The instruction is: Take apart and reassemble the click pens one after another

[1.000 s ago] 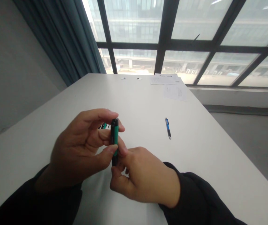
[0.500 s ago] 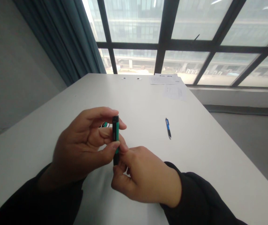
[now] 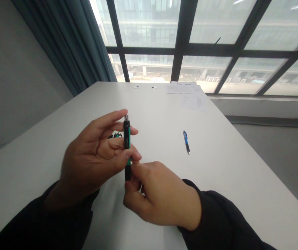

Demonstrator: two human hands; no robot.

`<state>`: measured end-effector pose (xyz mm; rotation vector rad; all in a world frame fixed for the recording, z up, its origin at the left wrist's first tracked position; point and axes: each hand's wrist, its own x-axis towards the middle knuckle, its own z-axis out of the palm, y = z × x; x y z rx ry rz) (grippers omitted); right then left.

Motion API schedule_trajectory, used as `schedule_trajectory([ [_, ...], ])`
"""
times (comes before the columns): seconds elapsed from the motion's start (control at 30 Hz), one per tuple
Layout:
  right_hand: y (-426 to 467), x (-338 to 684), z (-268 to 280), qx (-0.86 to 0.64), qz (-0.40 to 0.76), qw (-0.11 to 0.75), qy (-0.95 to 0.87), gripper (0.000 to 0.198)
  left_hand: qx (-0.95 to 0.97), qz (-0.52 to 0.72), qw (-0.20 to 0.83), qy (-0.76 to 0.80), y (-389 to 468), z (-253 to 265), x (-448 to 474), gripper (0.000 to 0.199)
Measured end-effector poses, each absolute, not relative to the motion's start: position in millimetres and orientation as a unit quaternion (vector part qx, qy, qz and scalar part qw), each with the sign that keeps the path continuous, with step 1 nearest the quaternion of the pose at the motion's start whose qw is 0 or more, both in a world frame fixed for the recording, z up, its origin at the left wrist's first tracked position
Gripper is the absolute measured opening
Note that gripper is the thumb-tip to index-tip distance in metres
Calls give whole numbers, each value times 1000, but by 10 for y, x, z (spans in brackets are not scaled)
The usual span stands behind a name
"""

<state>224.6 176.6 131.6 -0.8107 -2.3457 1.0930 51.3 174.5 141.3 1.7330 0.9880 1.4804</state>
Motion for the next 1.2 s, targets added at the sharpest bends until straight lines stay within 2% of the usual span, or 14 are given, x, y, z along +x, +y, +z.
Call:
schedule_trajectory([
  [0.13, 1764, 2228, 1286, -340, 362, 229, -837, 21, 636, 585, 318, 391, 1858, 1347, 517, 67],
  [0.27, 1790, 2163, 1145, -420, 214, 234, -850, 30, 595, 610, 327, 409, 2086, 1161, 511, 68],
  [0.4, 1894, 2126, 827, -489, 59, 173, -853, 29, 578, 592, 361, 430, 2324, 848, 564, 70],
  [0.5, 2062, 2254, 497, -549, 5, 97, -830, 31, 606, 542, 333, 479, 2387, 553, 581, 76],
  [0.57, 2192, 2431, 291, -616, -7, 37, -787, 32, 655, 478, 254, 527, 2347, 349, 513, 72],
  [0.63, 2306, 2634, 130, -676, -11, -14, -737, 34, 718, 410, 142, 545, 2255, 155, 358, 53],
  [0.77, 2443, 2908, -20, -730, 13, -47, -682, 38, 744, 300, -32, 597, 2041, -150, -105, 35],
  [0.9, 2497, 2955, -17, -739, 12, -43, -673, 41, 720, 234, -84, 648, 1952, -277, -439, 34],
  [1.2, 2577, 3020, -79, -741, -1, -42, -670, 47, 709, 165, -116, 676, 2021, -219, -464, 30],
])
